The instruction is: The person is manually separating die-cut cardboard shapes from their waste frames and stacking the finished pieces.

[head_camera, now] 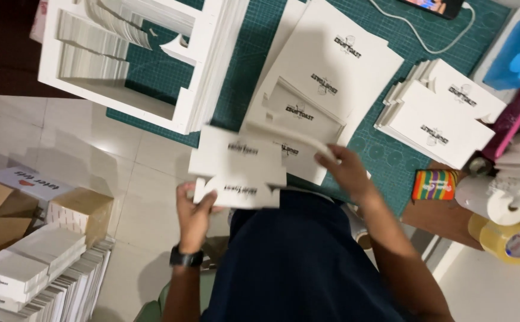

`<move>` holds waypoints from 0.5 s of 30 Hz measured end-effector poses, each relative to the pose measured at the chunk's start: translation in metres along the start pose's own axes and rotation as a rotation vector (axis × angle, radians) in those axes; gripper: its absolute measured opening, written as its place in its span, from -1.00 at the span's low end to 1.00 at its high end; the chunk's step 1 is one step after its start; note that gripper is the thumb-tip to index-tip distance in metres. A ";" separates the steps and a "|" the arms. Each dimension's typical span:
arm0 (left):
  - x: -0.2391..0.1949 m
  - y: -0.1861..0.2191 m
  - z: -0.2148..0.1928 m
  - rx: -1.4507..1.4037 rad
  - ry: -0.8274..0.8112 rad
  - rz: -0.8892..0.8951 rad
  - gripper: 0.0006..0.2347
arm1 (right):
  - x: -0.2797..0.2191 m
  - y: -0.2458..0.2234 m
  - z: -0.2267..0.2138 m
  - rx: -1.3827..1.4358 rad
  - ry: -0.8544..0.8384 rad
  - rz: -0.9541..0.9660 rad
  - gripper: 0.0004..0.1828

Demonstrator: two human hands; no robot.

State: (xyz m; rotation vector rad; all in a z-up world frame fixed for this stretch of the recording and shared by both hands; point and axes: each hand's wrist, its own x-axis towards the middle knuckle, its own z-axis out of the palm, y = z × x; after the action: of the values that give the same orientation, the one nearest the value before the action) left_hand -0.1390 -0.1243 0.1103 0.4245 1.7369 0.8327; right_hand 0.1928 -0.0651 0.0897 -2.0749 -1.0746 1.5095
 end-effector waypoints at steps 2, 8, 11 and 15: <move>-0.011 0.000 -0.011 -0.026 0.055 -0.035 -0.55 | 0.003 0.015 0.021 -0.045 0.015 -0.041 -0.60; -0.031 -0.080 -0.086 -0.292 0.152 -0.031 -0.63 | 0.015 0.054 0.067 -0.535 0.055 -0.245 -0.63; -0.043 -0.059 -0.120 0.024 0.529 -0.312 -0.56 | 0.012 0.054 0.078 -0.678 0.080 -0.262 -0.29; -0.070 -0.016 -0.139 0.259 0.540 0.154 -0.58 | -0.001 0.035 0.067 -0.656 -0.160 -0.196 0.10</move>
State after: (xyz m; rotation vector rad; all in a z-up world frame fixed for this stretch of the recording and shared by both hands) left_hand -0.2445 -0.2250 0.1667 0.5452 2.3513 0.8877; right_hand 0.1443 -0.0981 0.0419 -2.1633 -1.9847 1.3579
